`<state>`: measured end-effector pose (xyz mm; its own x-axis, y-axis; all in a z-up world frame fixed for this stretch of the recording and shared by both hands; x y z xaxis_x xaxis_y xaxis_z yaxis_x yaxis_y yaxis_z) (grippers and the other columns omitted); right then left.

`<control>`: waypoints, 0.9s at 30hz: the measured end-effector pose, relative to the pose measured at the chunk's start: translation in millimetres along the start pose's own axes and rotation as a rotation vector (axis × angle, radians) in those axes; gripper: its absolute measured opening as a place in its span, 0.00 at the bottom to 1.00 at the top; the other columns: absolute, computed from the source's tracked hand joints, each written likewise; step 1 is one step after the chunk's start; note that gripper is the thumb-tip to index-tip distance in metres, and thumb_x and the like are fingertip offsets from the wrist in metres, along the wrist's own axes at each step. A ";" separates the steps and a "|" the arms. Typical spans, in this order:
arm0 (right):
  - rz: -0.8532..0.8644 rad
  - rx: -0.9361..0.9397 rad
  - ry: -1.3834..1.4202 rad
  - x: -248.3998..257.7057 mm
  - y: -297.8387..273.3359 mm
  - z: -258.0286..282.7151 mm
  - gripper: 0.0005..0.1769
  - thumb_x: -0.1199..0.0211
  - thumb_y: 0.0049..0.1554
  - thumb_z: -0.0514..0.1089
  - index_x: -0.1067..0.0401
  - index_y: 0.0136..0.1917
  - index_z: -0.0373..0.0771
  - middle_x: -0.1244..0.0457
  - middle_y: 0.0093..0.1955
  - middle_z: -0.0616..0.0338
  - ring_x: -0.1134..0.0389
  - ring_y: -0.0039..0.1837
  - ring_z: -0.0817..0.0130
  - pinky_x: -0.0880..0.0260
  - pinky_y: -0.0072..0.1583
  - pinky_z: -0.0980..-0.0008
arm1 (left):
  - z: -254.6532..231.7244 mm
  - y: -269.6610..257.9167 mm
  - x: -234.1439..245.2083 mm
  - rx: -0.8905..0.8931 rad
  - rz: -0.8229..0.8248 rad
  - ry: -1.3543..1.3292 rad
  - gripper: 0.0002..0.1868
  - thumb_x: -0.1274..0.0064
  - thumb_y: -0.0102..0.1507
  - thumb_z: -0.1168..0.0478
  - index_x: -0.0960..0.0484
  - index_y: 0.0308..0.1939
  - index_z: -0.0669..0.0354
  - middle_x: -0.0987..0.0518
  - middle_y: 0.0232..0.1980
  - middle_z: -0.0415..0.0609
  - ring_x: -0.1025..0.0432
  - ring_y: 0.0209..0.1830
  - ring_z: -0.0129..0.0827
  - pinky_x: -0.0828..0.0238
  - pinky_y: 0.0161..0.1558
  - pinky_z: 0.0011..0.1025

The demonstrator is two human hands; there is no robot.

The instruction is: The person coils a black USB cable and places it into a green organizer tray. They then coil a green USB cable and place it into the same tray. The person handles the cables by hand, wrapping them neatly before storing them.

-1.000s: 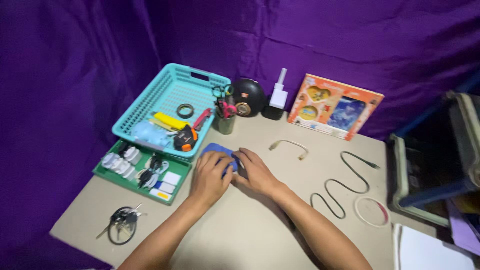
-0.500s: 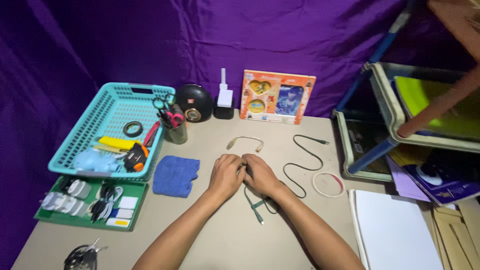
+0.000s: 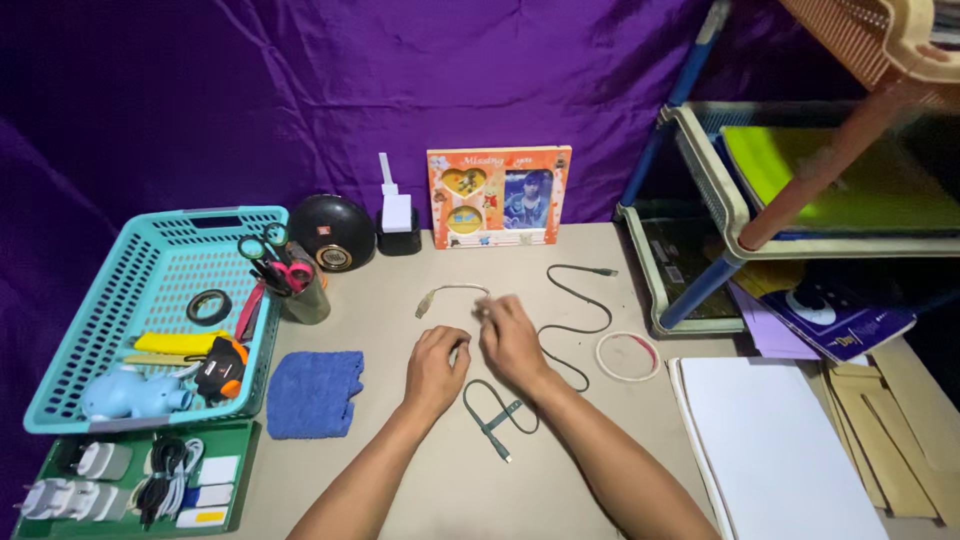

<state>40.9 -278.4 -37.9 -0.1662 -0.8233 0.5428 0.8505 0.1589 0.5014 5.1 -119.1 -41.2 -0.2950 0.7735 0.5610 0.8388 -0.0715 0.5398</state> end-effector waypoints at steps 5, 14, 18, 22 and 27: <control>0.235 -0.135 -0.213 0.6 23.5 -4.3 0.18 0.36 0.57 0.52 0.27 0.57 0.43 0.36 0.48 0.47 0.33 0.51 0.47 0.32 0.53 0.52 | 2.0 1.1 3.6 0.186 -0.074 -0.155 0.11 0.47 0.61 0.68 0.20 0.48 0.62 0.21 0.45 0.52 0.22 0.42 0.43 0.25 0.45 0.36; 0.126 -0.135 -0.105 -4.0 23.0 -36.1 0.09 0.38 0.55 0.45 0.24 0.45 0.39 0.33 0.41 0.48 0.30 0.46 0.50 0.31 0.51 0.54 | 43.0 18.7 0.4 0.147 -0.223 0.372 0.18 0.38 0.53 0.60 0.18 0.46 0.59 0.22 0.45 0.55 0.26 0.44 0.54 0.30 0.47 0.47; 0.066 -0.104 0.144 4.6 32.4 -38.3 0.11 0.40 0.54 0.42 0.24 0.48 0.37 0.29 0.40 0.54 0.28 0.40 0.63 0.28 0.46 0.64 | 53.0 37.6 -3.9 0.303 -0.082 0.273 0.10 0.41 0.61 0.59 0.17 0.45 0.56 0.18 0.43 0.53 0.24 0.44 0.49 0.28 0.47 0.44; 0.187 -0.266 0.218 20.2 41.2 -26.0 0.12 0.34 0.56 0.43 0.23 0.52 0.36 0.33 0.32 0.56 0.34 0.36 0.69 0.32 0.42 0.69 | 34.3 47.0 6.3 0.253 -0.144 0.044 0.14 0.45 0.60 0.63 0.17 0.49 0.59 0.18 0.41 0.56 0.24 0.39 0.50 0.28 0.43 0.42; 0.317 -0.023 0.377 54.4 49.7 3.7 0.22 0.35 0.52 0.35 0.28 0.61 0.36 0.32 0.40 0.59 0.32 0.42 0.73 0.29 0.46 0.73 | 5.3 64.5 23.9 0.478 -0.033 -0.182 0.11 0.46 0.66 0.63 0.13 0.48 0.61 0.20 0.31 0.56 0.27 0.32 0.41 0.29 0.38 0.34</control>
<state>72.3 -313.3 19.0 0.2916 -0.8767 0.3826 0.8413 0.4254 0.3335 54.5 -101.9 3.7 -0.2766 0.8705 0.4071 0.9583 0.2181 0.1846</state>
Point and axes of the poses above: each hand's wrist, its own y-axis towards the middle knuckle, its own x-axis out of the back of the hand, z = x × y, the point moved 1 cm from there along y, towards the middle knuckle
